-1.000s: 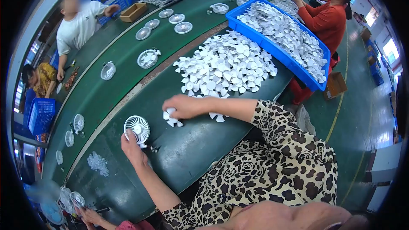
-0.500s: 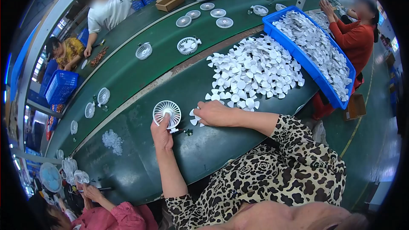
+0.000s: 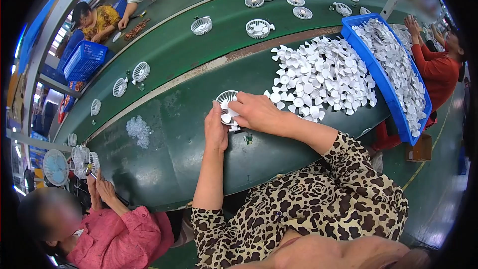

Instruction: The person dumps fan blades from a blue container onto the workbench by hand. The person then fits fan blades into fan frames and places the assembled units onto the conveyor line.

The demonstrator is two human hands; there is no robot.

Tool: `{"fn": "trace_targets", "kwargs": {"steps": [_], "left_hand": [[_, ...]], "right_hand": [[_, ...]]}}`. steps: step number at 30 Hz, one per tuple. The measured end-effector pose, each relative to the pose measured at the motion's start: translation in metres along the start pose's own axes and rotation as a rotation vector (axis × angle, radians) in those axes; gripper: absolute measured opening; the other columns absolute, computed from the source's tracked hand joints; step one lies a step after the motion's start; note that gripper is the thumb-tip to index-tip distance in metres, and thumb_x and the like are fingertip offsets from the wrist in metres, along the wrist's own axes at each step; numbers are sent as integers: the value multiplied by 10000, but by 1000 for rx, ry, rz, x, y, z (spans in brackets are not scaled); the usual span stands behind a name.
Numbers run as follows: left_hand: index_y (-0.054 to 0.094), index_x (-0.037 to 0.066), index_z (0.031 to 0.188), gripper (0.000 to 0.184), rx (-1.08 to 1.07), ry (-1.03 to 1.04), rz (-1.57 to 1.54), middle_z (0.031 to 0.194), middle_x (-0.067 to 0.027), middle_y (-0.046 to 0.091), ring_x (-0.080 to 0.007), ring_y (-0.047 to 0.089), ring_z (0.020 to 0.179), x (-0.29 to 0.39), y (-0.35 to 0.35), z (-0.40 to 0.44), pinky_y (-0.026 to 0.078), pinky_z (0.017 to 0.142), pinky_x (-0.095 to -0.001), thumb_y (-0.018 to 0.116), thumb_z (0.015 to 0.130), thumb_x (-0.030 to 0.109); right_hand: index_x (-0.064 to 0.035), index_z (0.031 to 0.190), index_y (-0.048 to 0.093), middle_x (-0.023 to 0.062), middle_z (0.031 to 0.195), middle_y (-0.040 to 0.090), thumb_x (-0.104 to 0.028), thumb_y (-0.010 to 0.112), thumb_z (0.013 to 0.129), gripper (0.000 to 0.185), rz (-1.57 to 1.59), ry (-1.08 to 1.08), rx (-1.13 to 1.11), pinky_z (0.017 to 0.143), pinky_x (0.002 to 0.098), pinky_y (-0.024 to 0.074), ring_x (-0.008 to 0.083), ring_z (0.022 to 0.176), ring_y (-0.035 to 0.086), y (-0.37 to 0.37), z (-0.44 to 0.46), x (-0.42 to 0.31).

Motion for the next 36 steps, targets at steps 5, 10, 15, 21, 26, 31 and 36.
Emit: {"fn": "trace_targets", "kwargs": {"steps": [5,10,15,21,26,31,36], "left_hand": [[569,38,1033,387,17,16,-14,931,-39,614,-107,593,789,2,1,-3,503,632,-271,478,951,405],[568,24,1063,226,72,27,42,937,-23,618,-85,575,784,-1,2,-6,482,647,-242,593,913,190],[553,-17,1076,221,105,225,83,960,-55,627,-104,587,812,13,-3,-5,489,733,-253,593,898,108],[571,-32,1046,227,72,282,218,913,-63,630,-84,569,791,9,-4,-6,469,696,-236,618,865,96],[574,-55,1018,250,151,372,390,910,-72,630,-99,559,792,7,-4,-6,460,704,-248,633,854,125],[490,-51,1161,329,226,395,341,961,-79,599,-113,567,839,5,-14,5,486,703,-257,568,909,145],[512,-29,1125,264,247,447,536,882,-65,609,-115,584,762,1,-27,12,492,672,-240,546,908,118]], "right_hand": [[-53,950,534,121,870,511,-151,645,754,246,-47,21,38,576,412,478,300,805,572,6,5,3],[-52,934,542,128,883,515,-136,647,738,237,-13,66,54,610,418,488,306,828,574,17,11,6],[-53,1109,556,127,984,538,-143,694,725,419,9,10,334,717,379,500,297,943,536,-4,9,2],[40,809,635,84,728,652,-225,764,713,310,815,463,-63,616,282,452,103,668,557,22,11,42],[30,824,636,62,722,633,-208,773,699,302,824,512,-145,604,279,442,97,671,539,34,17,48],[-33,831,651,10,676,592,-279,772,725,293,769,662,-248,440,223,406,80,552,519,13,63,95],[30,803,621,119,681,620,-202,725,729,265,358,780,187,486,369,499,226,579,609,-44,109,199]]}}
Point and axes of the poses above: each hand's wrist, its own z-axis towards the middle knuckle, its own y-axis out of the palm, x = y × z, the point moved 3 cm from there along z, towards the middle knuckle
